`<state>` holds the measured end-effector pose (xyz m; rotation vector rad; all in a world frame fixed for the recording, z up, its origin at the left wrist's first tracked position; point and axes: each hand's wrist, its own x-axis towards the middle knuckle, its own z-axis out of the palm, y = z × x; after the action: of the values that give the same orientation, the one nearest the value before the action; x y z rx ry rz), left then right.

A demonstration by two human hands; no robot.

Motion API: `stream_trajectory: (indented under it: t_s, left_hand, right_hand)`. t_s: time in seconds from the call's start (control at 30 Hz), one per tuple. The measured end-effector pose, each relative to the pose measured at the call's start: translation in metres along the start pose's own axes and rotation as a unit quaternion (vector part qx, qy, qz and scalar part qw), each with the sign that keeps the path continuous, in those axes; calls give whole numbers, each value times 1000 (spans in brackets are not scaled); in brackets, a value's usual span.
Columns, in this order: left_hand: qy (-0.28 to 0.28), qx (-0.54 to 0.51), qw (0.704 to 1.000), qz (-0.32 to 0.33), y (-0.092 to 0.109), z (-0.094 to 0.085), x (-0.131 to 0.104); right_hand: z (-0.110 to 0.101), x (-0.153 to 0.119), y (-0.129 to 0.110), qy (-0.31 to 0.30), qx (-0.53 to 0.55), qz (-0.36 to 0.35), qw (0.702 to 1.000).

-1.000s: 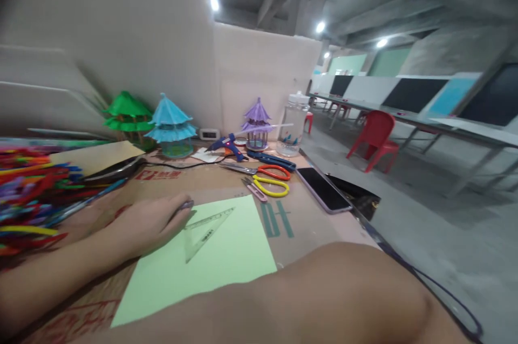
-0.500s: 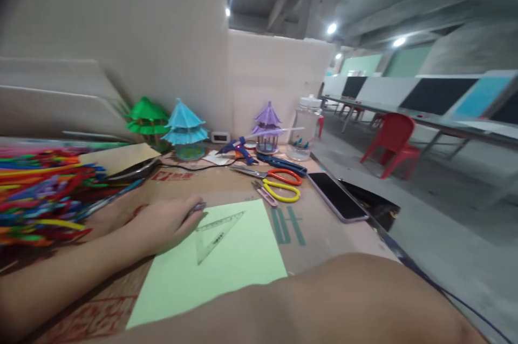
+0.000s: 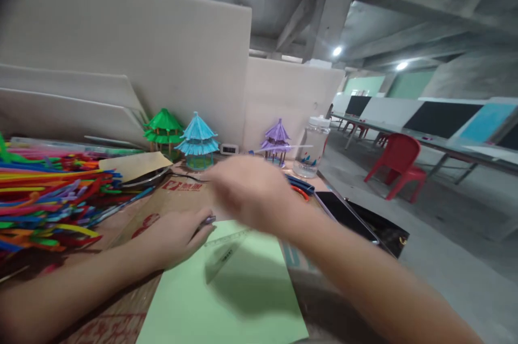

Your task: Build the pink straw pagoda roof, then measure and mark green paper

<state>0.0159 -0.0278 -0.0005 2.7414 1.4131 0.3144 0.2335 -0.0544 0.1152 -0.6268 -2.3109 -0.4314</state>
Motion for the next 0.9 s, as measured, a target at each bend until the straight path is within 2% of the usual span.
stream_trajectory:
  t_s: [0.03, 0.07, 0.1, 0.13, 0.2, 0.27, 0.33, 0.47, 0.6, 0.77, 0.9]
  left_hand:
    - [7, 7, 1000, 5, 0, 1, 0]
    - [10, 13, 1000, 10, 0, 1, 0]
    - [10, 20, 1000, 14, 0, 2, 0]
    - [10, 23, 1000, 15, -1, 2, 0]
    - [10, 24, 999, 20, -1, 2, 0]
    - [13, 21, 999, 22, 0, 2, 0]
    - [16, 18, 999, 22, 0, 1, 1]
    - [24, 14, 999, 25, 0, 1, 1]
    - [24, 14, 999, 35, -1, 2, 1]
    - [19, 16, 999, 36, -4, 3, 1]
    - [23, 19, 999, 30, -3, 3, 1]
  right_hand:
    - [3, 12, 31, 8, -66, 111, 992]
    - [4, 23, 63, -19, -124, 230, 965]
    - [5, 32, 96, -52, -168, 338, 924]
    - [6, 38, 127, -66, -184, 381, 904]
    - [9, 45, 177, -91, -197, 423, 880]
    - [15, 46, 210, -106, -206, 455, 860]
    - [22, 46, 229, -115, -209, 475, 847]
    - [30, 45, 249, -127, -198, 518, 822]
    - [26, 37, 255, -114, -195, 537, 813]
    - [9, 30, 241, -49, -217, 504, 835]
    - [-10, 38, 226, 0, -224, 465, 857]
